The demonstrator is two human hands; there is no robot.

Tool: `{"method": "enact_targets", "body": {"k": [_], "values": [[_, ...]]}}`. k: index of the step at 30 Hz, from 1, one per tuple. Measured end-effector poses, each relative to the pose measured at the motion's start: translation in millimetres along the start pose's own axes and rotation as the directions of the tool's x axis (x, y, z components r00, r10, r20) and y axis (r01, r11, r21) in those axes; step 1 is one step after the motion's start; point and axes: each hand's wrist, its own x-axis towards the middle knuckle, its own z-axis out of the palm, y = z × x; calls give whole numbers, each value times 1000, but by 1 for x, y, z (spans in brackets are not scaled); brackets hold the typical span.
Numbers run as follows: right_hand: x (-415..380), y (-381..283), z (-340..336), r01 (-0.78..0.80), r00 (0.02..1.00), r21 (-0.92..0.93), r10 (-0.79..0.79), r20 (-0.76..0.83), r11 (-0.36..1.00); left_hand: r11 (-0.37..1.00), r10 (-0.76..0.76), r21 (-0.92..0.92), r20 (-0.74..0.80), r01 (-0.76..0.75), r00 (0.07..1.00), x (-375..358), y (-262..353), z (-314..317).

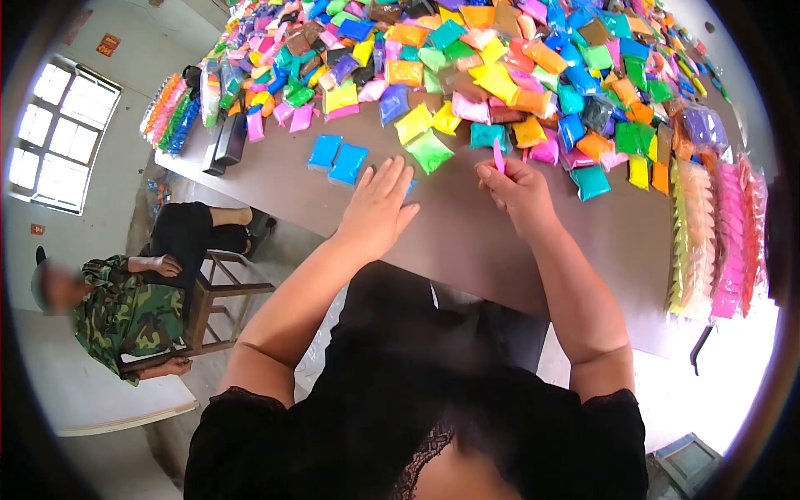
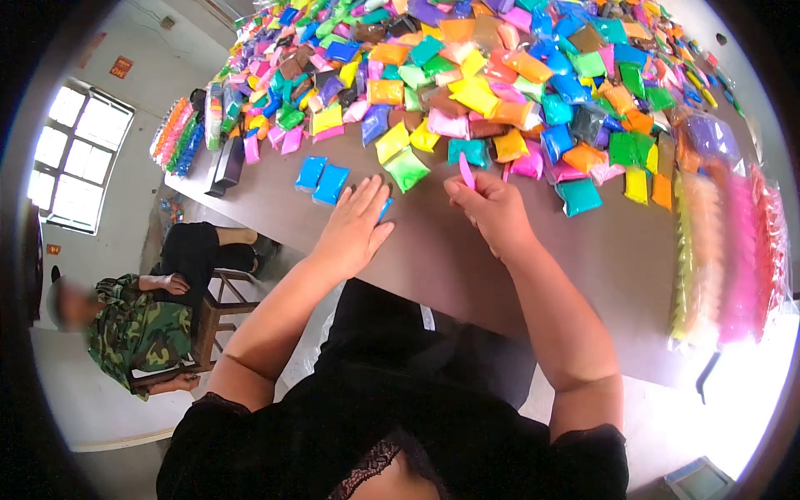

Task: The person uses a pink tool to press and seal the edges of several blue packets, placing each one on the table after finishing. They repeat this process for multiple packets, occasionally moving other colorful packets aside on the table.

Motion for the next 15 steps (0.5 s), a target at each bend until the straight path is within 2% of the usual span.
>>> {"method": "enact_targets", "body": {"k": [1, 2, 4, 5, 6, 7, 9, 10, 12, 13, 14, 15], "values": [[-1, 2, 0, -1, 1000, -5, 1, -8, 1000, 993, 53, 104, 56, -58, 997, 1, -4, -1], [1, 2, -1, -1, 1000, -12, 1, -17, 1000, 992, 56, 112, 44, -61, 997, 5, -13, -1], [1, 0, -3, 0, 1000, 5, 0, 0, 1000, 968, -55, 244, 8, 51, 998, 13, -33, 1], [0, 1, -3, -16, 1000, 21, 15, 21, 1000, 969, -56, 241, 8, 53, 998, 14, -42, 4], [-1, 0, -3, -20, 1000, 17, 20, 21, 1000, 993, -102, 34, -189, 110, 977, 16, -49, 6], [-1, -2, -2, -12, 1000, -18, 12, 1, 1000, 976, -184, -181, -366, 124, 912, 20, -54, 3], [-1, -2, -2, -17, 1000, -50, 16, -19, 999, 801, -444, -598, -573, 19, 689, 27, -69, -11], [-1, -2, -2, -11, 1000, -26, 10, -6, 1000, 799, -449, -601, -566, 27, 691, 28, -85, -16], [0, -1, -2, -2, 1000, -3, 2, 9, 1000, 816, -500, -577, -669, 39, 550, 29, -110, -24], [1, -1, -2, -7, 1000, -26, 7, 3, 1000, 816, -500, -577, -670, 39, 549, 28, -113, -21], [1, -1, -2, -10, 1000, -48, 10, -4, 999, 902, -376, -398, -536, 166, 756, 28, -116, -18], [1, 0, -2, -11, 1000, -49, 11, -4, 999, 957, -277, -179, -325, 229, 905, 26, -117, -16]]}}
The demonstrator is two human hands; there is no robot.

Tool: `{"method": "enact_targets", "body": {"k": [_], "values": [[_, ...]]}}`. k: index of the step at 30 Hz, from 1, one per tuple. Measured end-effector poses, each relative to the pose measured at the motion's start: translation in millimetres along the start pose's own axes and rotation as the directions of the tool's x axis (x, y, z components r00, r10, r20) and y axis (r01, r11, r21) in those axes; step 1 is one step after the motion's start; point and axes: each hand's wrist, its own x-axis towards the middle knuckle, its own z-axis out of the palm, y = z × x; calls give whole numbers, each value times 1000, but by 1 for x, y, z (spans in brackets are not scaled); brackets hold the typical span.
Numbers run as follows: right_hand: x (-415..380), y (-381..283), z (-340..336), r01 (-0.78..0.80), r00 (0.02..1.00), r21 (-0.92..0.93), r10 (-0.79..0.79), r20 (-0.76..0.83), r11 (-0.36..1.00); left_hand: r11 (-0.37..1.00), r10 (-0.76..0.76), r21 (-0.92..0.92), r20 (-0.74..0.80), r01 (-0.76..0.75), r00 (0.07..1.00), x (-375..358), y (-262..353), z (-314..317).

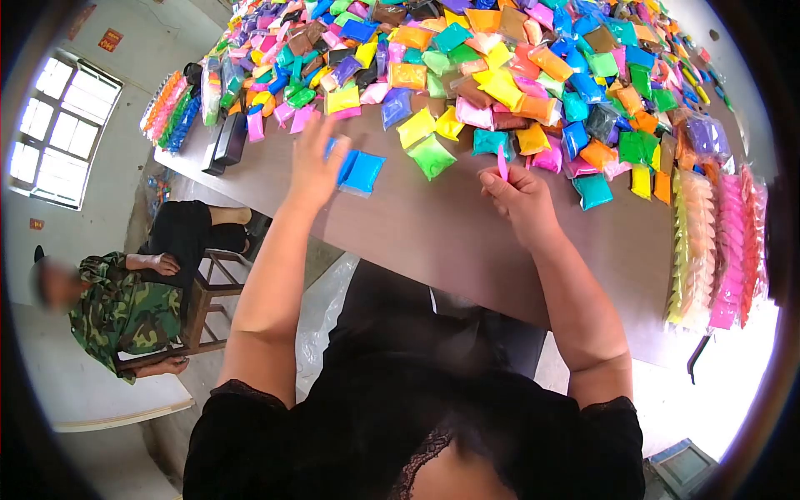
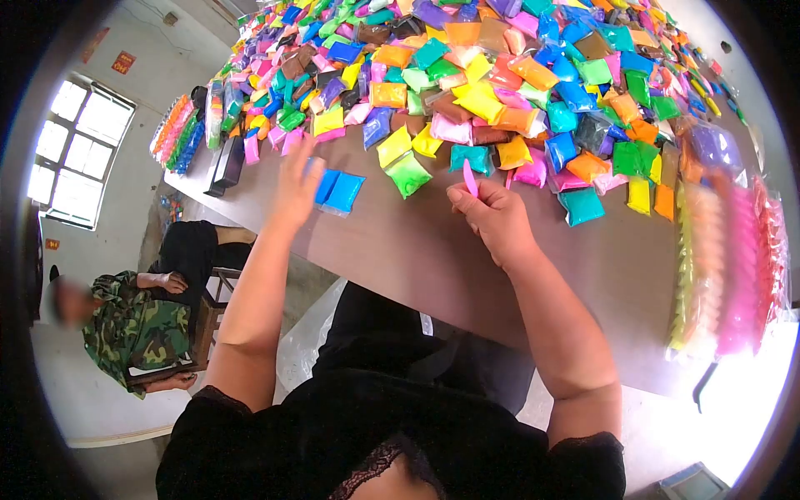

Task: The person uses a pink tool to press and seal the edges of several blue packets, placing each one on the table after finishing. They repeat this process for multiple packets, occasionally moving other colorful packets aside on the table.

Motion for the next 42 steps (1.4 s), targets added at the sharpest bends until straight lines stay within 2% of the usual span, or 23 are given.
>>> {"method": "enact_targets", "body": {"k": [1, 3, 8, 10, 11, 13, 14, 16, 17, 19, 27, 29, 30, 31, 32, 35, 36, 37, 38, 40, 41, 42], "values": [[0, 1, 0, 7, 1000, 18, -7, 5, 1000, 1000, -1, -2, -1, 1, 1000, -4, 7, 3], [2, 2, -2, 26, 1000, 30, -26, 7, 999, 959, -102, 277, 136, 61, 985, -12, 26, 15], [0, 2, 1, 11, 1000, 56, -10, -20, 998, 980, -84, 195, 192, 45, 978, -12, 14, 9], [-1, 1, 1, 6, 1000, 40, -6, -14, 999, 979, -88, 200, 272, 33, 958, -15, 5, 1], [-1, 0, 1, -6, 1000, 27, 6, -10, 1000, 979, -83, 200, 264, 29, 961, -17, 3, 1], [-2, -2, 1, -4, 1000, 1, 4, -3, 1000, 991, -74, 114, 59, 67, 996, -23, 3, 2], [-2, -2, 1, -4, 1000, -22, 4, 3, 1000, 991, -69, 116, 57, 62, 996, -20, 2, 2], [-2, -2, 2, -15, 1000, -39, 15, -2, 999, 985, -122, 116, -77, 130, 990, -17, 9, 1], [-2, -1, 3, -30, 1000, -60, 30, -2, 998, 984, -129, 116, -80, 137, 988, -18, 8, 6], [-2, 0, 3, -16, 1000, -70, 16, -5, 997, 952, -184, 266, 108, 150, 977, -22, 5, 14], [-6, -6, 6, -11, 1000, -127, 13, 17, 992, 963, -184, 215, 83, 162, 979, -24, 4, 16], [-11, -13, 12, 46, 991, -393, -90, -94, 918, 964, -183, 210, 71, 164, 981, -24, 4, 17], [-11, -11, 12, 44, 992, -394, -86, -89, 918, 965, -180, 205, 69, 163, 981, -25, 5, 16], [-11, -10, 9, 281, 946, -557, -324, 23, 782, 966, -179, 200, 68, 162, 981, -24, 6, 16], [-9, -8, 7, 485, 840, -666, -515, 173, 566, 965, -188, 200, 72, 170, 980, -24, 6, 14], [-2, -2, 3, 482, 853, -679, -475, 218, 554, 963, -180, 221, 94, 156, 979, -26, 4, 16], [-2, -1, 3, 470, 862, -682, -456, 219, 561, 980, -160, 119, -6, 159, 987, -25, -1, 20], [-1, -1, 3, 431, 889, -640, -420, 181, 636, 988, -152, 18, -108, 154, 983, -27, -5, 22], [1, -1, 3, 393, 910, -592, -388, 144, 703, 986, -162, 15, -99, 164, 982, -30, -14, 24], [2, 0, 2, 390, 914, -580, -379, 146, 715, 926, -287, -333, -320, 177, 903, -31, -28, 23], [2, 0, 2, 391, 914, -567, -377, 149, 724, 926, -287, -333, -317, 177, 904, -32, -31, 26], [1, -2, 2, 388, 916, -568, -374, 147, 726, 945, -288, -244, -299, 219, 910, -31, -24, 23]]}}
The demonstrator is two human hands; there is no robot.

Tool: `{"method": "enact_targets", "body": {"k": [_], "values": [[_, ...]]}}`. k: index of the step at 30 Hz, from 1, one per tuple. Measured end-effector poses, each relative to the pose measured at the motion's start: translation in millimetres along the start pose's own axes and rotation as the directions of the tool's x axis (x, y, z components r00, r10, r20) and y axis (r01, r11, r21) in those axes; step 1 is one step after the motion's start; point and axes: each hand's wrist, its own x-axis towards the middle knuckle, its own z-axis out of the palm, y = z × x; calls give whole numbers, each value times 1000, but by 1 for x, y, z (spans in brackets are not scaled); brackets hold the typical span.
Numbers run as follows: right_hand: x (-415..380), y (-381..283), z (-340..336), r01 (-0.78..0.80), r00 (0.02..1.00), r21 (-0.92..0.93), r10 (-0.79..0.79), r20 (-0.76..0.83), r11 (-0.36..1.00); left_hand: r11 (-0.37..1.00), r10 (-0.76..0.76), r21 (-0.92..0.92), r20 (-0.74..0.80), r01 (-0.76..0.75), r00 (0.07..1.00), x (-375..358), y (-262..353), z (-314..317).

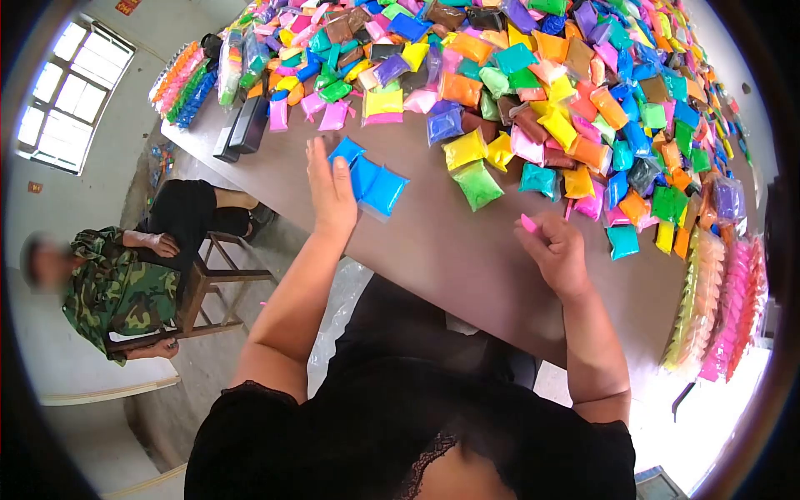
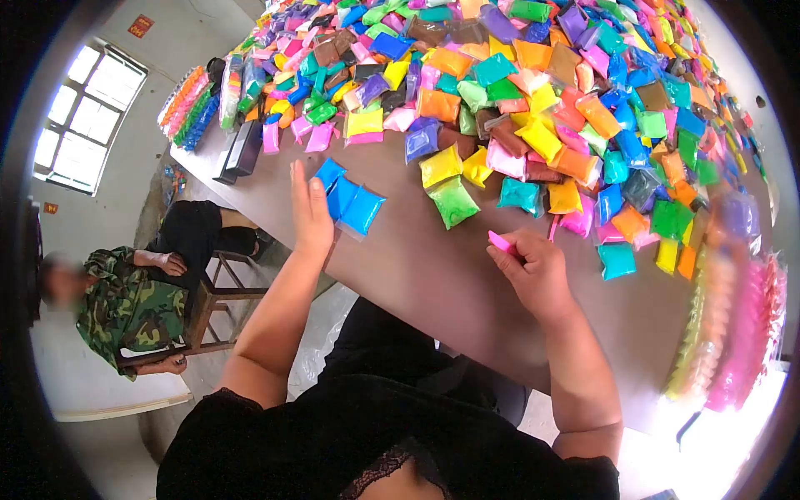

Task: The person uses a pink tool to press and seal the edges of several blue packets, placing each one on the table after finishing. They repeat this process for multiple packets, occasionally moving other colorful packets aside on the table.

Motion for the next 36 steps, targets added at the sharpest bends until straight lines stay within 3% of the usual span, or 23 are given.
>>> {"method": "enact_targets", "body": {"k": [1, 2, 3, 5, 6, 10, 12, 14, 16, 18, 19, 21, 22, 24, 28, 30, 33, 36], "values": [[0, -3, -1, 7, 1000, -28, -6, 13, 1000, 995, -8, 99, 18, 6, 1000, -1, 9, -1], [0, -4, -2, 18, 999, -56, -16, 28, 998, 947, 27, 314, 114, -62, 993, -1, 21, 3], [-1, -3, -1, 22, 999, -56, -20, 31, 998, 947, 25, 316, 109, -58, 994, -2, 23, 5], [-2, 3, 0, 71, 997, -75, -70, 12, 995, 882, 24, 441, 313, -167, 949, 0, 26, 6], [-2, 3, 0, 78, 997, -74, -77, 14, 994, 886, 16, 435, 317, -161, 948, -1, 25, 6], [-2, 1, -2, 70, 998, -87, -71, 2, 994, 934, 42, 334, 252, -128, 967, 5, 15, 0], [-1, 3, -2, 68, 997, -89, -70, -14, 994, 996, 41, 70, 233, -59, 972, 23, -1, -16], [-1, 6, 0, 93, 994, -108, -99, -48, 990, 897, 303, 306, 98, -319, 948, 56, -26, -28], [0, 7, 1, 81, 995, -92, -86, -51, 992, 962, 97, 244, 100, -119, 990, 98, -28, -48], [1, 6, 0, 66, 996, -80, -71, -58, 995, 874, 293, 413, -25, -257, 956, 139, -101, -47], [1, 6, -1, 35, 998, -66, -39, -54, 997, 873, 295, 415, -25, -258, 955, 156, -108, -49], [2, 8, -2, 2, 999, -52, -4, -48, 999, 838, -62, 546, 70, 13, 996, 180, -117, -48], [2, 10, -3, 0, 999, -41, -2, -39, 999, 837, -62, 547, 71, 13, 996, 190, -121, -43], [3, 10, -3, -3, 1000, -28, 2, -31, 1000, 653, -335, 749, 153, 112, 930, 202, -126, -33], [4, 7, -4, -7, 1000, -23, 7, -8, 1000, 571, -344, 809, 84, 137, 935, 211, -111, -24], [5, 5, -4, -10, 1000, -16, 10, -7, 1000, 542, -463, 810, 62, 227, 884, 216, -92, -26], [7, 2, -4, 7, 1000, -28, -7, 7, 1000, 550, -537, 818, 190, 170, 822, 232, -111, -29], [9, 0, -4, 39, 999, -45, -39, 6, 998, 590, -498, 784, 163, 195, 851, 233, -123, -31]]}}
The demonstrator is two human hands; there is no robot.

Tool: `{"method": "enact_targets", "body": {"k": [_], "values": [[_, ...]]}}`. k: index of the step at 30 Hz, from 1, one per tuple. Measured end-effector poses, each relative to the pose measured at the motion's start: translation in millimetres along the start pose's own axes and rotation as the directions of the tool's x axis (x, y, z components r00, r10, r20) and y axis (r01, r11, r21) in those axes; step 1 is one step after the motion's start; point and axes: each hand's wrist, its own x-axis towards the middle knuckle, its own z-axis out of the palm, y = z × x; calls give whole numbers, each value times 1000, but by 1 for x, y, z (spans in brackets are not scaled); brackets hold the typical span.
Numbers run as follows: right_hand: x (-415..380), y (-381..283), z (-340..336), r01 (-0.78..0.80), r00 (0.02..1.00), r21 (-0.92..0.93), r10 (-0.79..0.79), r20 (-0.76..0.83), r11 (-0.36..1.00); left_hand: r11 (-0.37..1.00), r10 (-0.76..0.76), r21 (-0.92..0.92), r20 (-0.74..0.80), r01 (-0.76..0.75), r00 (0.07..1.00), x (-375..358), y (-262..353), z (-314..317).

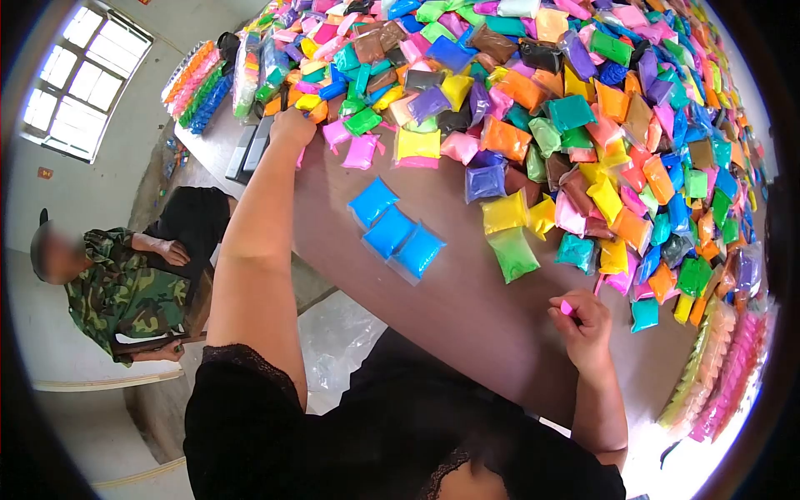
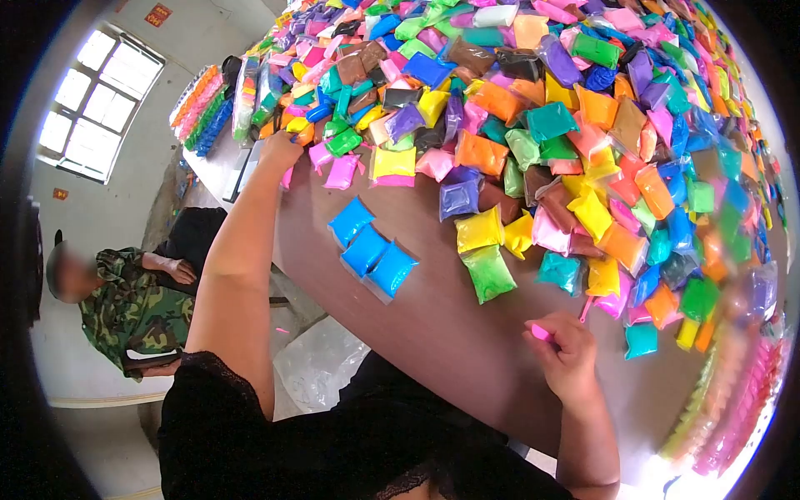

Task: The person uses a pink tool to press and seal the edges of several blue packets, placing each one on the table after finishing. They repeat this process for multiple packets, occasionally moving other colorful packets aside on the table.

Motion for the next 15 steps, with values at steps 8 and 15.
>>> {"method": "enact_targets", "body": {"k": [8, 15], "values": [[-3, 0, -3, -99, 994, -2, 99, 47, 995, 978, 24, -194, -250, -75, 968, 14, -8, 4], [-2, -3, -2, -79, 996, 22, 79, 32, 997, -6, 54, -997, -78, -77, 996, -29, 17, -42]]}}
